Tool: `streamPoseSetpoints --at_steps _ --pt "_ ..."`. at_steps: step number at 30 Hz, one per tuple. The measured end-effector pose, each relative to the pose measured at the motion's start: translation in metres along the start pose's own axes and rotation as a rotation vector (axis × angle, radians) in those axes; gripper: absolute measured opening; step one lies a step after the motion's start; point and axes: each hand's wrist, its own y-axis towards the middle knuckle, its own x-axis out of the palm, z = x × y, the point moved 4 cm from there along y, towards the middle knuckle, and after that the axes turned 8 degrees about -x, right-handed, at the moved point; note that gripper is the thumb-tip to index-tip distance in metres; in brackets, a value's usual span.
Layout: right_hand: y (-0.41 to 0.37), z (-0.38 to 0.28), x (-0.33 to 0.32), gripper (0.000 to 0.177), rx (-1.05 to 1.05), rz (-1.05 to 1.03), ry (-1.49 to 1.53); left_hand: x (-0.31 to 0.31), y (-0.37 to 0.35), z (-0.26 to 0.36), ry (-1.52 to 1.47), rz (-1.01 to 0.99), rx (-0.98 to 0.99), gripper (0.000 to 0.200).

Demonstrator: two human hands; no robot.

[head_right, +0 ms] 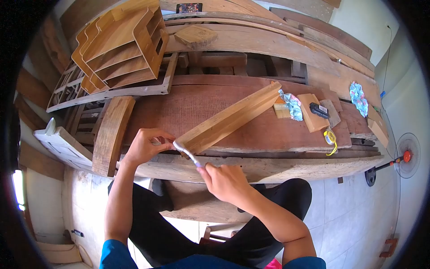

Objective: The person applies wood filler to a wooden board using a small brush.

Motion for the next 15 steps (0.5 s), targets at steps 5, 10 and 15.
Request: streamPoseSetpoints --at_steps 5,10,15 --pt "0.004 0.056 -0.037 0.057 0.392 0.028 0.022 -0.002 -0.005 0.005 0.063 0.026 0.020 0.023" --pt "0.003 0.011 -0.020 0.053 0.167 -0.005 -0.055 0.000 -0.005 0.003 0.059 0.025 0.042 0.024" --pt "0.007 0.027 -0.025 0.055 0.255 -0.102 0.037 -0.004 -0.003 0.008 0.094 0.038 0.053 0.026"
